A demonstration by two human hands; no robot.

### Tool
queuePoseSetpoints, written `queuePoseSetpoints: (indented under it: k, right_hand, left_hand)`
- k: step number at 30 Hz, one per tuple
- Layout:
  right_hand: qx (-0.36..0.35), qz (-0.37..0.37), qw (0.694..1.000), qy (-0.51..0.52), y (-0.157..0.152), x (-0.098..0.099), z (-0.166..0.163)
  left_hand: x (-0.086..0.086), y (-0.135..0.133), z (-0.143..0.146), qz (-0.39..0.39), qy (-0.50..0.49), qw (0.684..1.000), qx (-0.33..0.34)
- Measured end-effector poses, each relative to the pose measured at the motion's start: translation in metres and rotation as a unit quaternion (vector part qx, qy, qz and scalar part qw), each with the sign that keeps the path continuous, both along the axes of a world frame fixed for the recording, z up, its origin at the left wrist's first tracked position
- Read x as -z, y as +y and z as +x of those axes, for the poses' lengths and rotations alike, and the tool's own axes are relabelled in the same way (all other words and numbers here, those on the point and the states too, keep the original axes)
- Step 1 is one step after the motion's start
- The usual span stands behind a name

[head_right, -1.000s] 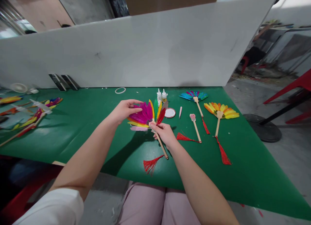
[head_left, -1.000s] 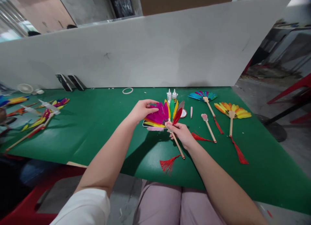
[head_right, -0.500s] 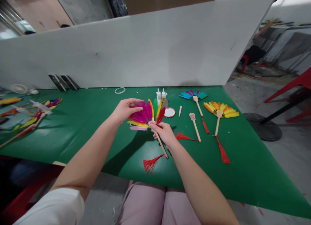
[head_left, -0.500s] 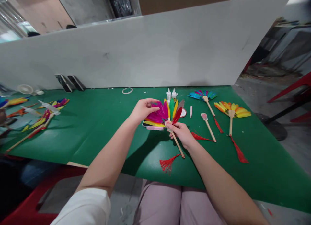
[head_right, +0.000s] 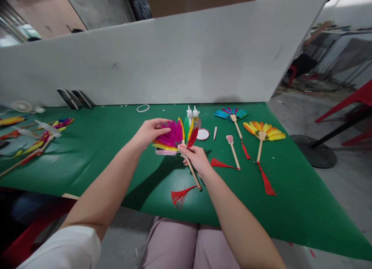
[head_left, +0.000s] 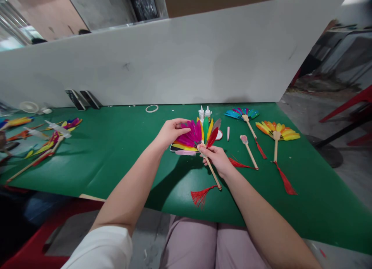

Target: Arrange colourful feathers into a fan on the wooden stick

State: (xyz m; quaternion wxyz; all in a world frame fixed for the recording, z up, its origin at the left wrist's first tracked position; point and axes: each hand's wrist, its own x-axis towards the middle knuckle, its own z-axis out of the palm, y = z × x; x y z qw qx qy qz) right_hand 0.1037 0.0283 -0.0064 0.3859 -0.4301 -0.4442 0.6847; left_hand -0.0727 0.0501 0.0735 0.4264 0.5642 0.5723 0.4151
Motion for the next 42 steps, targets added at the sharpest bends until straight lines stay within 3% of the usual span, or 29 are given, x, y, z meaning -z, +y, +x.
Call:
queuePoseSetpoints:
  k: [5,11,15,29,42]
  right_hand:
    - [0.003,0.001,1.0,-0.004,0.0,-0.001,0.001]
    - [0.008,0.003,1.0,0.001,0.0,0.0,0.0]
    - [0.006,0.002,1.0,-0.003,0.001,0.0,0.0]
    - [0.012,0.0,1.0,-0.004,0.001,-0.001,0.001]
    - [0.012,-0.002,1.0,0.001,0.002,0.0,0.0]
  left_hand:
    - [-0.006,0.001,-0.009,0.03,0.003,0.999,-0.023]
    - [-0.01,-0.004,-0.017,-0.055,0.01,0.998,0.028]
    - [-0.005,-0.004,-0.013,-0.049,-0.004,0.998,0.04]
    - [0.003,-0.003,-0.003,-0.049,-0.023,0.998,-0.012]
    - [0.001,-0.004,-0.015,-0.034,-0.005,0.998,0.055]
